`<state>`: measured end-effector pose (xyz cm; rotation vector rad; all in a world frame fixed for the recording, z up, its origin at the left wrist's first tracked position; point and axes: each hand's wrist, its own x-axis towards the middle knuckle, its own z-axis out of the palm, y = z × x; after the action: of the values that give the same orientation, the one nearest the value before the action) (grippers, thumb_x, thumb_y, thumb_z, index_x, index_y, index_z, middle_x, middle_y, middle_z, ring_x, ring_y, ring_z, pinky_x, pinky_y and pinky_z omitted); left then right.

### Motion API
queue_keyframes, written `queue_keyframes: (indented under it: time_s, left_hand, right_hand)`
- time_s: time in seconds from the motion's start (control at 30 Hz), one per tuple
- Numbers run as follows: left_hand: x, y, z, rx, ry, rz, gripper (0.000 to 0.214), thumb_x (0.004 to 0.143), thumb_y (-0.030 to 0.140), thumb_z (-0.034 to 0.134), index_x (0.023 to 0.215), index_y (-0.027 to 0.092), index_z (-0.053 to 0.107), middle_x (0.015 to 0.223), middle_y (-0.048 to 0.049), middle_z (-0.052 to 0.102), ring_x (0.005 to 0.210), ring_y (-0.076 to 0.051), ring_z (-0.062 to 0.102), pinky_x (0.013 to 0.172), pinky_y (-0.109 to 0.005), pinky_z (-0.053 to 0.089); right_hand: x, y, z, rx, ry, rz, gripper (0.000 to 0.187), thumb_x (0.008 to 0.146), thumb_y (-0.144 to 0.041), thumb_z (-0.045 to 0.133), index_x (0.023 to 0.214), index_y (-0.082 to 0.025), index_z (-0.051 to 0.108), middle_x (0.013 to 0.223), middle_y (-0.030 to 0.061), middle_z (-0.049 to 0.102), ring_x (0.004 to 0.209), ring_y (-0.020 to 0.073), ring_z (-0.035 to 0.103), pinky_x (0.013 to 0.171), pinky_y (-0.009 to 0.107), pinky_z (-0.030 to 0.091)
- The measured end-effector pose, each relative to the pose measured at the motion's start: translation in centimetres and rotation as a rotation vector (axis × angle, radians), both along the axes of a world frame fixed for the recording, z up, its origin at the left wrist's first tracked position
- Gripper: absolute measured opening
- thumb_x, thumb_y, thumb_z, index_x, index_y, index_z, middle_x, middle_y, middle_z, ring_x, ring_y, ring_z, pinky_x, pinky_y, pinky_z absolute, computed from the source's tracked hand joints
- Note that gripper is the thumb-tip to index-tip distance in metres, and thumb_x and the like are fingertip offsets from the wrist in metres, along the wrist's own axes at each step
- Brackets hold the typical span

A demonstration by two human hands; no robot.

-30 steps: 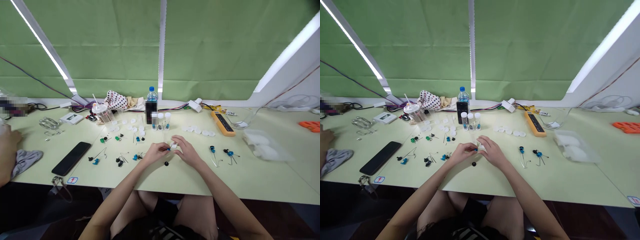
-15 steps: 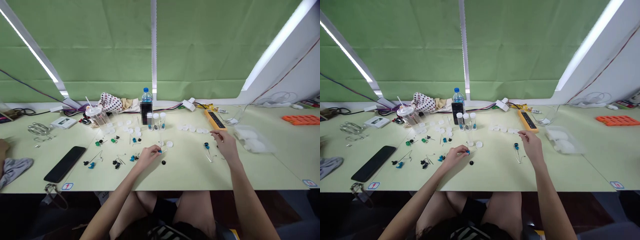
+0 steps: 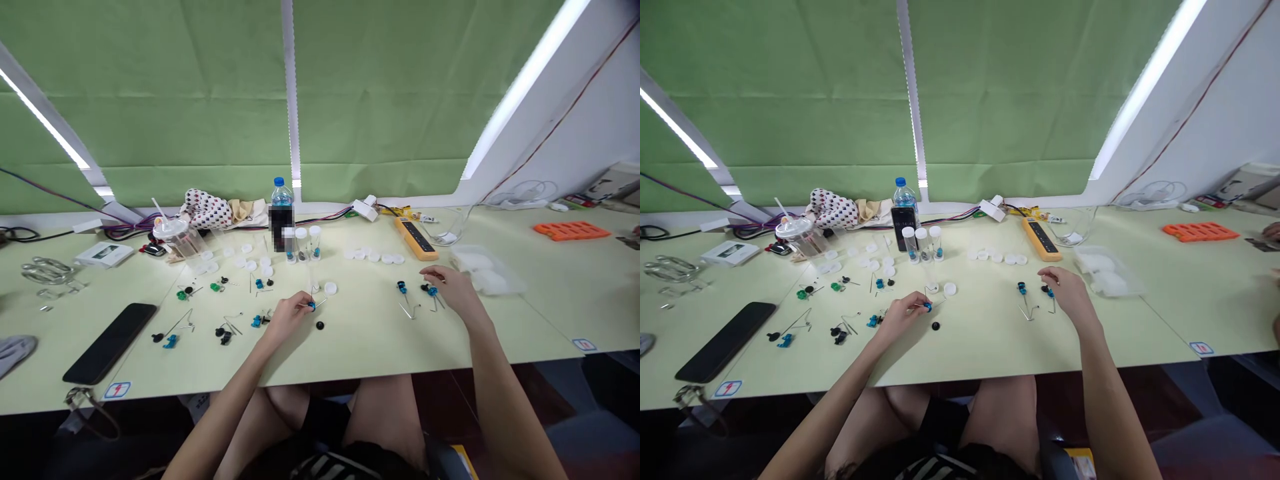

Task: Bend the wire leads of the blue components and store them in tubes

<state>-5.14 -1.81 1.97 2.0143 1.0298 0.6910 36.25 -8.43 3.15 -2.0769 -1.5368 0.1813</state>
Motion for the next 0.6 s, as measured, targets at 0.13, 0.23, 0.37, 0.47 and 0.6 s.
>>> queue_keyframes:
  time_s: [0.13, 0.23, 0.37, 0.47, 0.6]
  left_hand:
    - [0.0, 0.0, 0.1, -0.011, -0.004, 0.019, 0.017, 0.081, 0.029, 0.046, 0.09, 0.022, 0.059, 0.091, -0.002, 0.067, 0.083, -0.019, 0.063, 0.077, -0.03, 0.046]
    - [0.1, 0.0, 0.1, -0.006, -0.017, 0.036, 0.016, 0.08, 0.028, 0.047, 0.089, 0.022, 0.059, 0.093, -0.0026, 0.067, 0.083, -0.02, 0.064, 0.077, -0.031, 0.046]
    - [0.0, 0.0, 0.1, 0.005, -0.041, 0.034, 0.016, 0.081, 0.027, 0.047, 0.09, 0.023, 0.06, 0.094, -0.0021, 0.067, 0.084, -0.019, 0.064, 0.078, -0.031, 0.047]
    - [-0.1, 0.1, 0.0, -0.004, -0.064, 0.05, 0.015, 0.081, 0.027, 0.049, 0.09, 0.023, 0.06, 0.093, -0.0018, 0.067, 0.082, -0.019, 0.064, 0.078, -0.031, 0.048]
    - [-0.2, 0.3, -0.2, -0.027, -0.145, 0.068, 0.015, 0.08, 0.027, 0.05, 0.09, 0.022, 0.061, 0.095, -0.0027, 0.067, 0.085, -0.018, 0.063, 0.08, -0.031, 0.049]
  right_hand:
    - [-0.1, 0.4, -0.2, -0.062, -0.035, 0.023, 0.025, 0.079, -0.032, 0.046, 0.09, -0.024, 0.067, 0.086, 0.0024, 0.07, 0.078, 0.0202, 0.062, 0.066, 0.031, 0.042]
    - [-0.4, 0.8, -0.4, -0.101, -0.058, 0.044, 0.025, 0.08, -0.031, 0.044, 0.09, -0.024, 0.066, 0.088, 0.0026, 0.069, 0.08, 0.0202, 0.061, 0.065, 0.03, 0.042]
    - [-1.2, 1.9, -1.0, -0.156, -0.117, 0.097, 0.024, 0.083, -0.03, 0.043, 0.093, -0.024, 0.064, 0.098, 0.0043, 0.065, 0.089, 0.0205, 0.059, 0.072, 0.03, 0.041]
    - [-2.0, 2.8, -1.7, -0.243, -0.143, 0.147, 0.025, 0.083, -0.029, 0.044, 0.097, -0.024, 0.064, 0.102, 0.0057, 0.062, 0.093, 0.0206, 0.058, 0.075, 0.029, 0.04]
    - [-2.5, 3.4, -2.6, -0.3, -0.147, 0.177, 0.022, 0.081, -0.027, 0.048, 0.096, -0.024, 0.064, 0.1, 0.0054, 0.061, 0.09, 0.02, 0.058, 0.075, 0.028, 0.039]
